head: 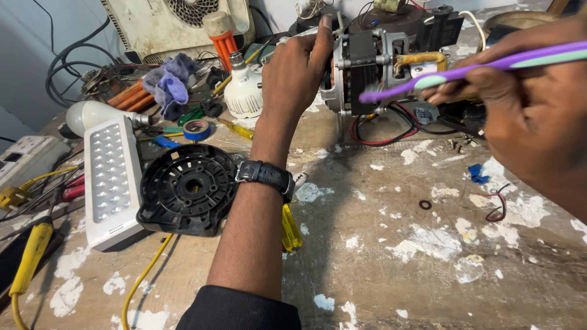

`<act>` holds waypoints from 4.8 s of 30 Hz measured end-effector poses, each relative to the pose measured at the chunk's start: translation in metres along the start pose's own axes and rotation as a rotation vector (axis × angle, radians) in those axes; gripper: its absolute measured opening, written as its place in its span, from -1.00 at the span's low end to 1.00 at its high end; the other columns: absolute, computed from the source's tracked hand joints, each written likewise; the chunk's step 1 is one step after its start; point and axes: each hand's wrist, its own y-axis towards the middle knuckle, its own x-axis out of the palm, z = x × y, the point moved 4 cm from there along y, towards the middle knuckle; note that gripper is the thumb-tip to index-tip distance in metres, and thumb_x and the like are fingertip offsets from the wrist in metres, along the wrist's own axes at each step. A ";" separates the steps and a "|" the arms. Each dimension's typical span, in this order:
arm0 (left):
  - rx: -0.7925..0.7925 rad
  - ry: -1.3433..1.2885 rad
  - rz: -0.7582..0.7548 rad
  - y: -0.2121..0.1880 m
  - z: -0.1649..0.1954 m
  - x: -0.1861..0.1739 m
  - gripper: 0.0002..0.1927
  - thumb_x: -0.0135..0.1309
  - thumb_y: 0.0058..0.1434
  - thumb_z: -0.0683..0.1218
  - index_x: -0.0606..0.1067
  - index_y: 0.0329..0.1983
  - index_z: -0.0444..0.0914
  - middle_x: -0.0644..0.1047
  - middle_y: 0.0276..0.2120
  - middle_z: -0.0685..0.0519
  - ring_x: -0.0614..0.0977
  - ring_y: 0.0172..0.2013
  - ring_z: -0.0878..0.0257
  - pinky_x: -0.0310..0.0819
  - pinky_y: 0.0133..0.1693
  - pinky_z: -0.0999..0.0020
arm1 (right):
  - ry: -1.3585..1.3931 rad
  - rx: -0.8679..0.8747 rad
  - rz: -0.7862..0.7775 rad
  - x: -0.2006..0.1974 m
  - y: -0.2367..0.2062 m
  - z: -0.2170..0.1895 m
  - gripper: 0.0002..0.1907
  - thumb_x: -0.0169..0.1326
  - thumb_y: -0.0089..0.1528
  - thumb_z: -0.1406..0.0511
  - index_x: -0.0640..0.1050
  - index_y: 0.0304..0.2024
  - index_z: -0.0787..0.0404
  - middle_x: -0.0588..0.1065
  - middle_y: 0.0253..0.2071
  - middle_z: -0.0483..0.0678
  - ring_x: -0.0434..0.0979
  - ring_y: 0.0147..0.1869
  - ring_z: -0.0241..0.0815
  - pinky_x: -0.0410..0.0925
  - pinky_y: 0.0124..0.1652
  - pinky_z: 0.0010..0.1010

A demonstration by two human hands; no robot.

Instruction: The person holds an electric motor on a cluttered workbench and scrubs its housing and copper windings with a toothbrush, rotating the motor to reach different sides. They then set the motor down, arrange its wires, and wrap a wire connection with blue electrical tape.

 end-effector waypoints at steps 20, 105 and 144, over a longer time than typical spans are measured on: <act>0.009 0.007 0.008 0.000 0.003 0.001 -0.33 -0.28 0.38 0.34 0.70 -0.36 -0.16 0.65 -0.52 -0.09 0.69 -0.35 -0.11 0.52 -0.22 0.00 | 0.262 0.088 -0.054 0.004 0.018 0.014 -0.82 -0.27 0.45 0.48 0.37 -0.15 0.47 0.49 -0.26 0.27 0.64 -0.07 0.03 0.59 0.01 -0.19; 0.004 -0.018 -0.056 -0.004 0.007 -0.009 -0.29 -0.30 0.42 0.34 0.64 -0.43 -0.24 0.55 -0.65 -0.09 0.62 -0.48 -0.10 0.45 -0.31 0.03 | 0.080 0.165 0.153 -0.012 -0.033 0.035 -0.77 -0.27 0.66 0.25 0.14 0.08 0.34 0.39 -0.29 0.14 0.52 -0.35 -0.15 0.55 -0.27 -0.37; -0.095 -0.039 -0.050 -0.002 -0.025 -0.005 -0.25 -0.34 0.45 0.31 0.57 -0.51 -0.30 0.51 -0.67 -0.04 0.57 -0.56 0.04 0.43 -0.36 0.08 | 0.102 0.170 0.233 -0.001 -0.016 -0.005 -0.76 -0.14 0.55 0.52 0.15 -0.20 0.42 0.41 -0.41 0.23 0.70 -0.21 0.10 0.52 -0.38 -0.34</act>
